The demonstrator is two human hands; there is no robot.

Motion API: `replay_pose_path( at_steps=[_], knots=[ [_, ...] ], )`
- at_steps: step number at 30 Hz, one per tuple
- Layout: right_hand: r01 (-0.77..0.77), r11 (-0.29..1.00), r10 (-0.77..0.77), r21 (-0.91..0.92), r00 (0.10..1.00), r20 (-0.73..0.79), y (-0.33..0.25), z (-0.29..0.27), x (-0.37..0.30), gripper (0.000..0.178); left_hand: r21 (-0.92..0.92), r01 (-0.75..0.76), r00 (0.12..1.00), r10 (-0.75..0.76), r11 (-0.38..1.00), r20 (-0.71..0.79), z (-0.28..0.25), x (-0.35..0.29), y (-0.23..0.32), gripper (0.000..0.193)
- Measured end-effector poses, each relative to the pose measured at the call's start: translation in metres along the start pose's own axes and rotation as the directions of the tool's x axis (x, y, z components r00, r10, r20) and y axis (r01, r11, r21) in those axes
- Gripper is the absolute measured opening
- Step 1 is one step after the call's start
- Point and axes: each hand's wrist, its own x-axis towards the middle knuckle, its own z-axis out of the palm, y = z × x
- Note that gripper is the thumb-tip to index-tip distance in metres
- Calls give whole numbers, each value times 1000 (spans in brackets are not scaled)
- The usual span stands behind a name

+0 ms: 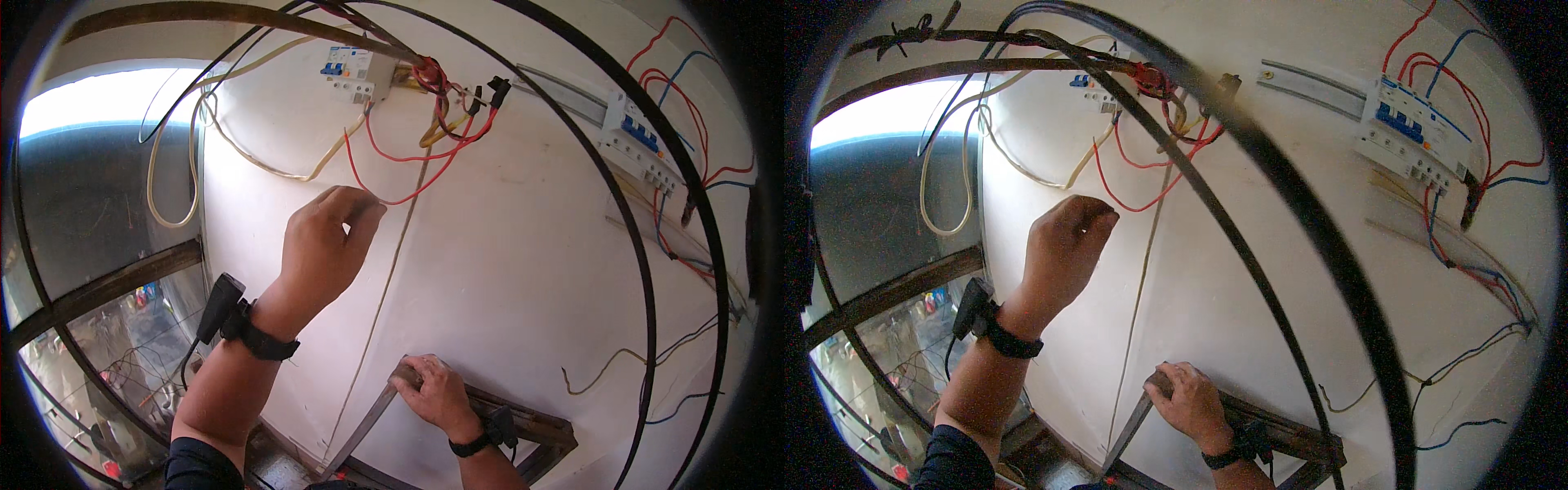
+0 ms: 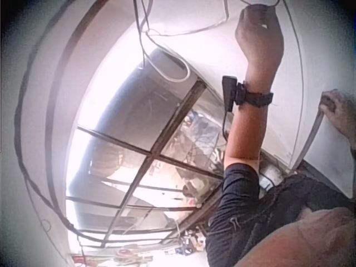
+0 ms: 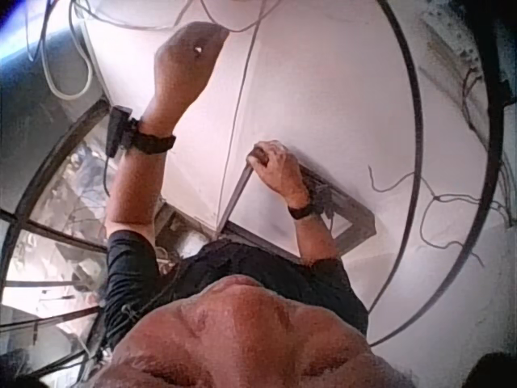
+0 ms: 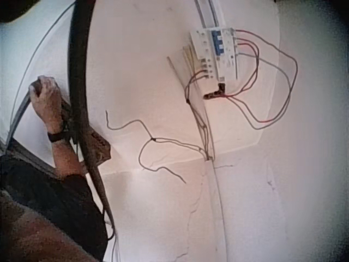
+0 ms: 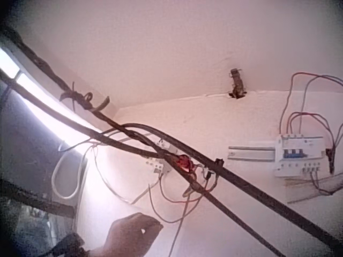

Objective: Repairing and insulating electrical connections in a junction box using electrical tape.

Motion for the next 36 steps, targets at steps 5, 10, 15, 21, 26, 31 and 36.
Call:
replay_pose_path(
  at_steps=[5,10,15,21,26,31,36],
  knots=[
    [18,1000,-18,-17,1000,-21,1,1,-1,40,8,30,999,-30,1000,41,9,-10,-7,14],
    [17,1000,-17,-2,1000,-25,2,2,-1,40,-42,32,998,-30,999,49,19,-10,-10,13],
    [-9,1000,9,-6,1000,-3,0,0,1,41,-5,-78,996,78,997,37,30,-2,-4,13],
    [78,996,-67,34,964,-256,-16,-56,26,40,26,-208,978,208,978,7,49,13,2,17],
    [256,950,-105,181,802,-587,-58,-139,88,32,64,-204,973,209,977,-96,63,27,3,17],
    [440,888,-369,-136,506,-780,-59,-211,165,39,14,-171,981,172,985,-88,78,31,12,14],
    [492,856,-297,159,720,-628,-93,-246,189,36,44,-162,984,164,986,-65,78,37,6,12]
  ],
)
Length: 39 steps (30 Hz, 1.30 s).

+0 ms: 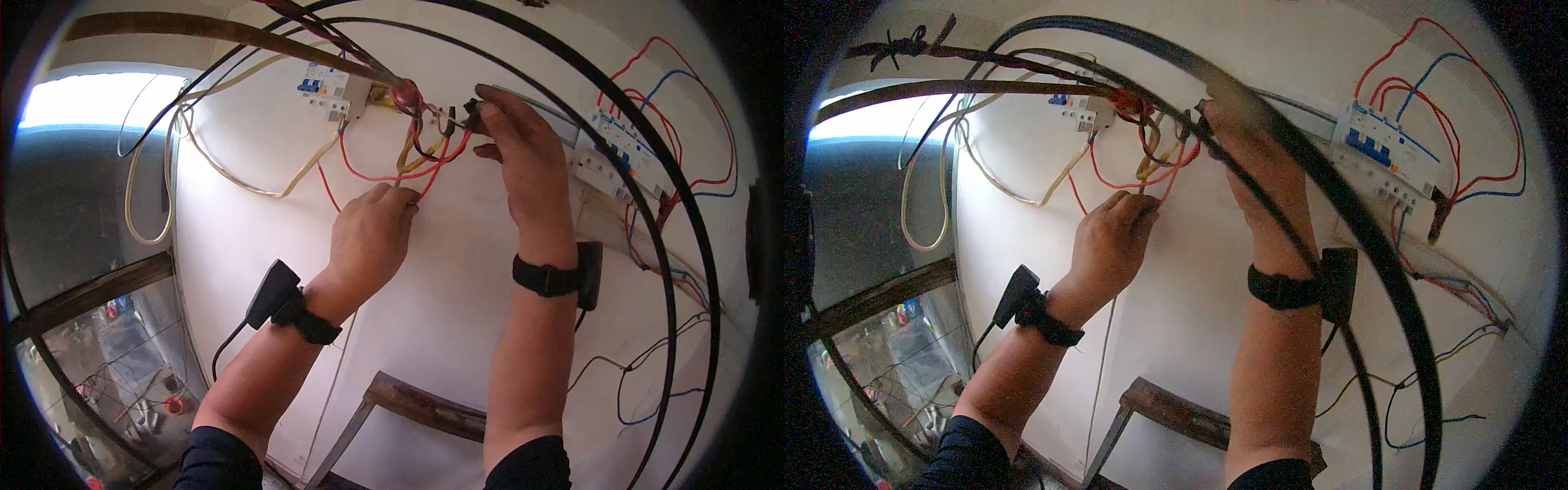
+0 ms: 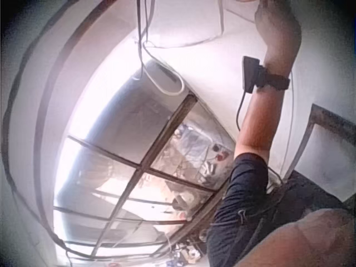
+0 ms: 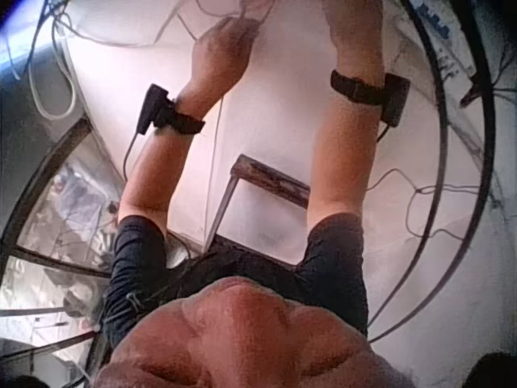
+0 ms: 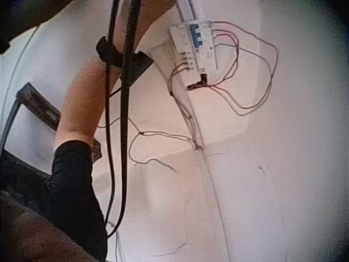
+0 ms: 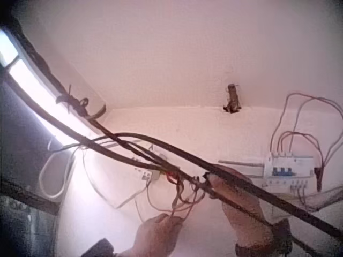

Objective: Repairing and insulating electrical connections in a junction box using electrical tape.

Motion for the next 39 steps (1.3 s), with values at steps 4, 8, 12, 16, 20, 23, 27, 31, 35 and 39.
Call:
replay_pose_path(
  at_steps=[4,8,12,16,20,23,27,31,35,39],
  knots=[
    [-93,993,98,-69,992,83,-6,-2,9,31,26,-41,999,41,999,1,1,2,-8,12],
    [-44,998,38,51,992,118,3,-5,12,26,0,-47,999,47,999,-6,2,2,-11,11],
    [-122,984,96,133,977,190,-8,-2,17,24,-5,-56,998,55,998,-30,0,1,-13,11],
    [-67,994,47,83,975,217,-3,1,25,24,-1,-50,999,50,999,-15,1,1,-16,12],
    [-155,987,146,46,976,159,3,3,28,24,15,-48,999,48,999,7,1,2,-20,13],
    [-213,974,202,78,970,133,3,6,27,24,55,-40,999,39,998,9,-1,3,-21,13],
    [-209,964,180,162,968,176,10,-5,23,22,49,-50,999,49,998,12,-7,1,-23,13],
    [332,941,-292,-71,899,327,34,-34,29,27,21,-54,998,53,998,35,-8,4,-19,14],
    [-136,964,51,229,939,341,23,-30,20,30,-4,-13,1000,13,1000,15,-8,2,-17,15],
    [-279,829,75,484,914,398,17,-29,18,28,76,-143,982,151,987,-115,-14,5,-1,17]
  ],
)
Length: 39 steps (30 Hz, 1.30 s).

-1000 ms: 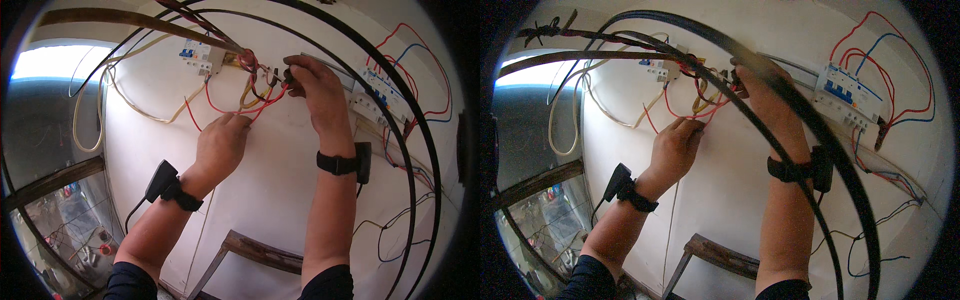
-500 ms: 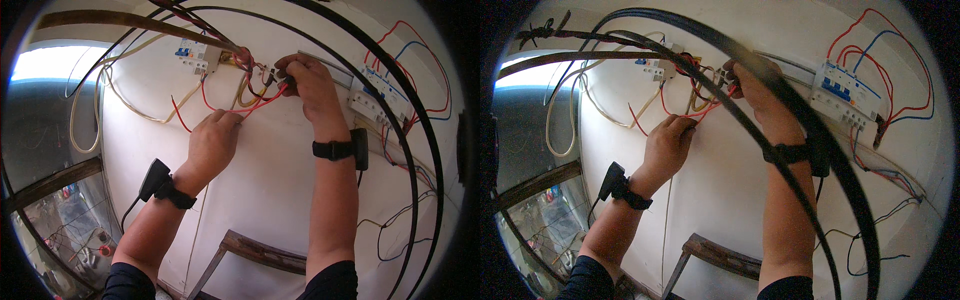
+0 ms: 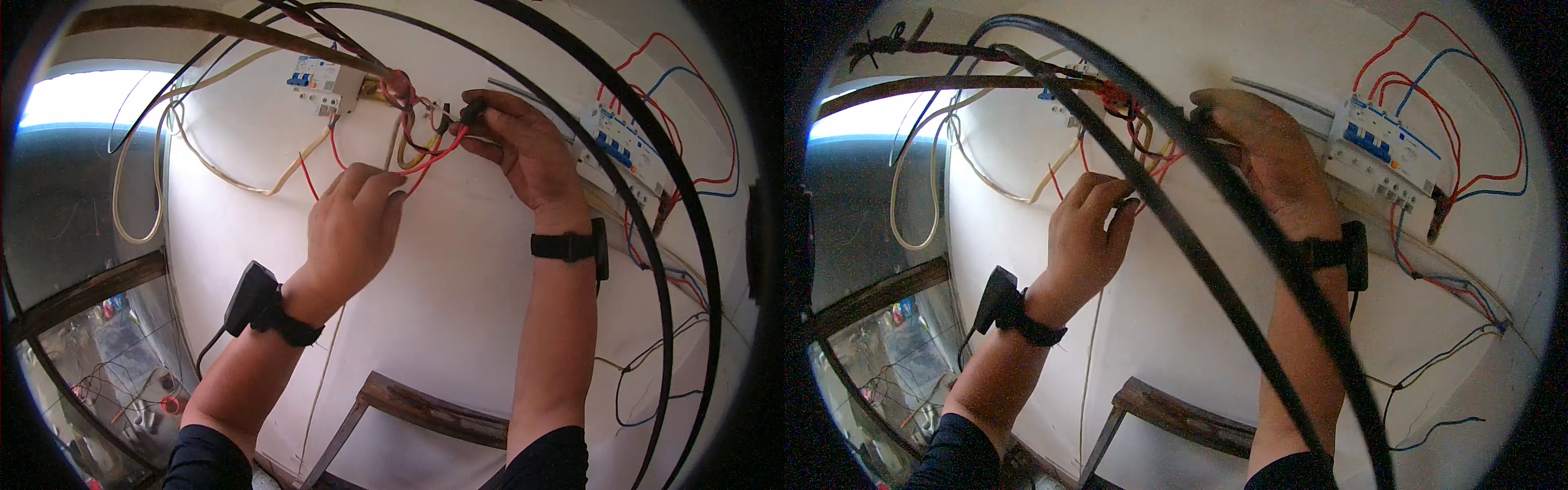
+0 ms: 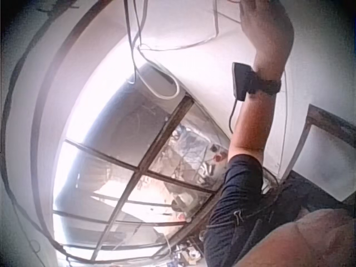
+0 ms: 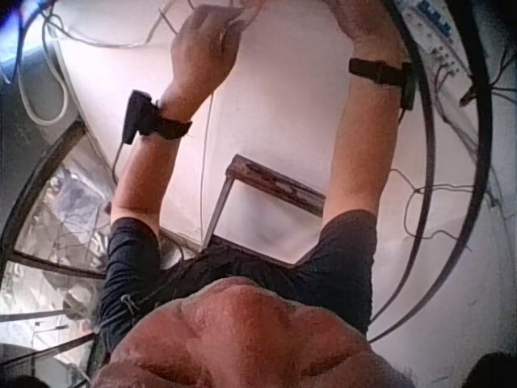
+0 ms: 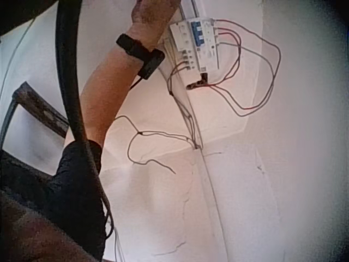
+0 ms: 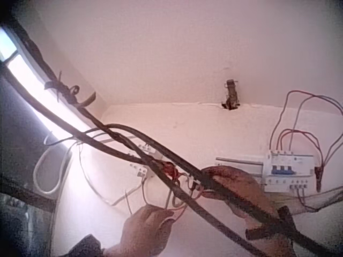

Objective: Repairing and insulating electrical connections in a junction box using electrical tape.

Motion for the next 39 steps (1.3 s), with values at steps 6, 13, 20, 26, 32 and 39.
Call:
replay_pose_path(
  at_steps=[6,13,20,26,32,39],
  knots=[
    [72,897,-111,-436,992,-66,4,-1,5,25,-211,-96,984,61,973,-166,15,31,39,25],
    [-34,927,-88,-375,948,-305,-1,21,-10,28,-233,19,993,-46,972,-111,41,52,31,26],
    [-8,636,-119,-772,987,-108,-31,33,-20,29,-284,106,988,-133,953,-79,43,51,28,21],
    [342,310,-376,-887,901,216,-30,37,4,27,-251,134,988,-149,959,-38,33,48,32,20],
    [-11,34,-163,-999,986,-17,-41,37,40,38,-185,71,997,-75,980,-17,26,47,26,22],
    [61,-231,-321,-971,937,135,-18,9,14,26,-138,-91,995,83,986,-60,26,52,16,22]
  ],
)
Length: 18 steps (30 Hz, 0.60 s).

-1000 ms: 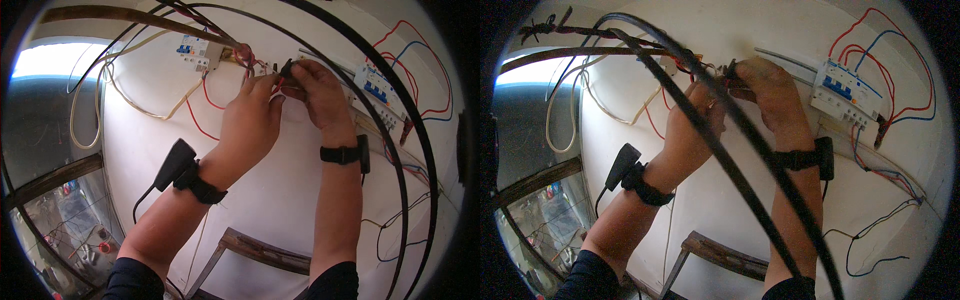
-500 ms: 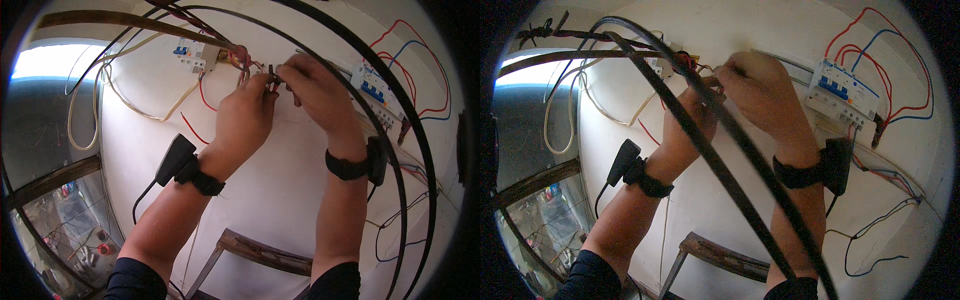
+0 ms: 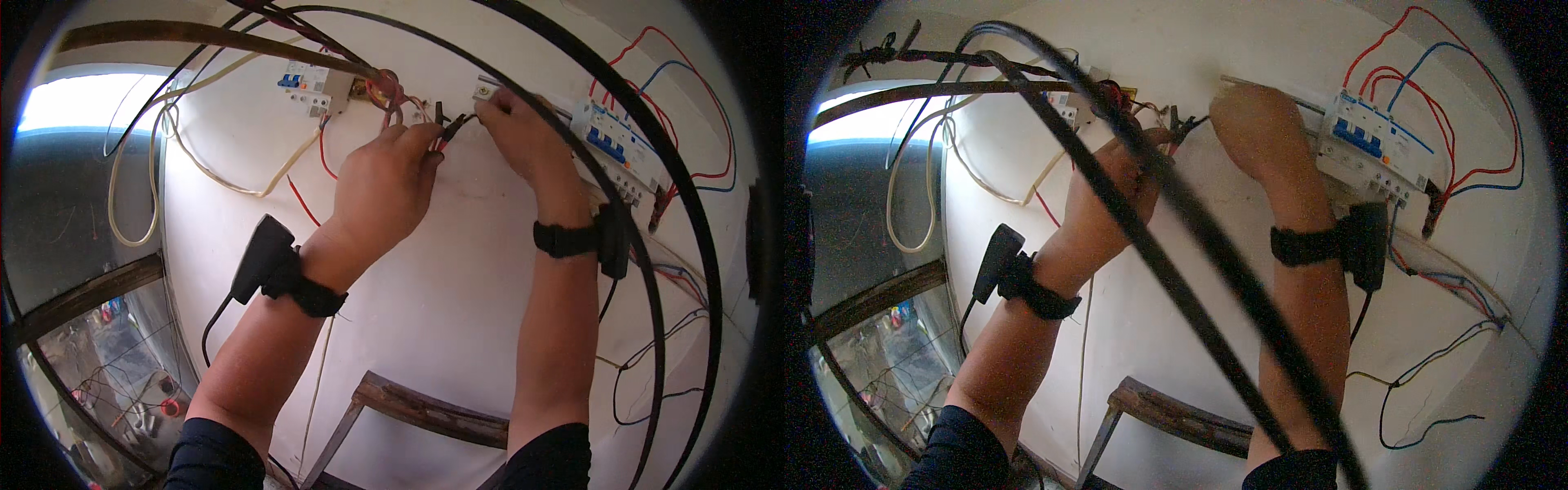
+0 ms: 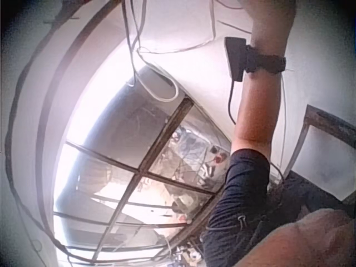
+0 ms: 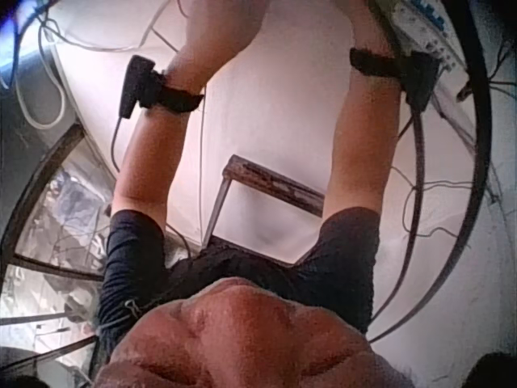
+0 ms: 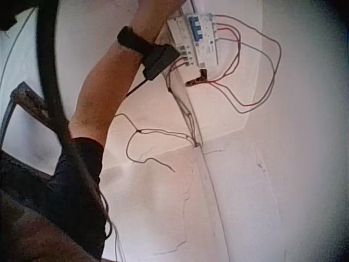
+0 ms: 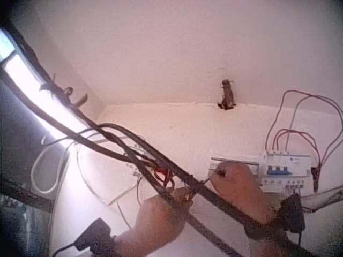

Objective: Repairing and insulating electrical connections in a junction box using electrical tape.

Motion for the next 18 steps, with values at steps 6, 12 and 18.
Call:
replay_pose_path(
  at_steps=[6,12,18],
  knots=[
    [-282,869,274,406,958,79,-7,-4,-22,24,-171,142,990,-139,975,27,-1,-1,1,23],
    [-80,684,96,725,995,20,-12,-6,-25,23,-179,172,984,-160,969,83,-4,-3,2,26],
    [-238,838,131,491,961,242,-22,-17,-35,17,-94,149,989,-147,984,32,-4,-1,7,25]
  ],
)
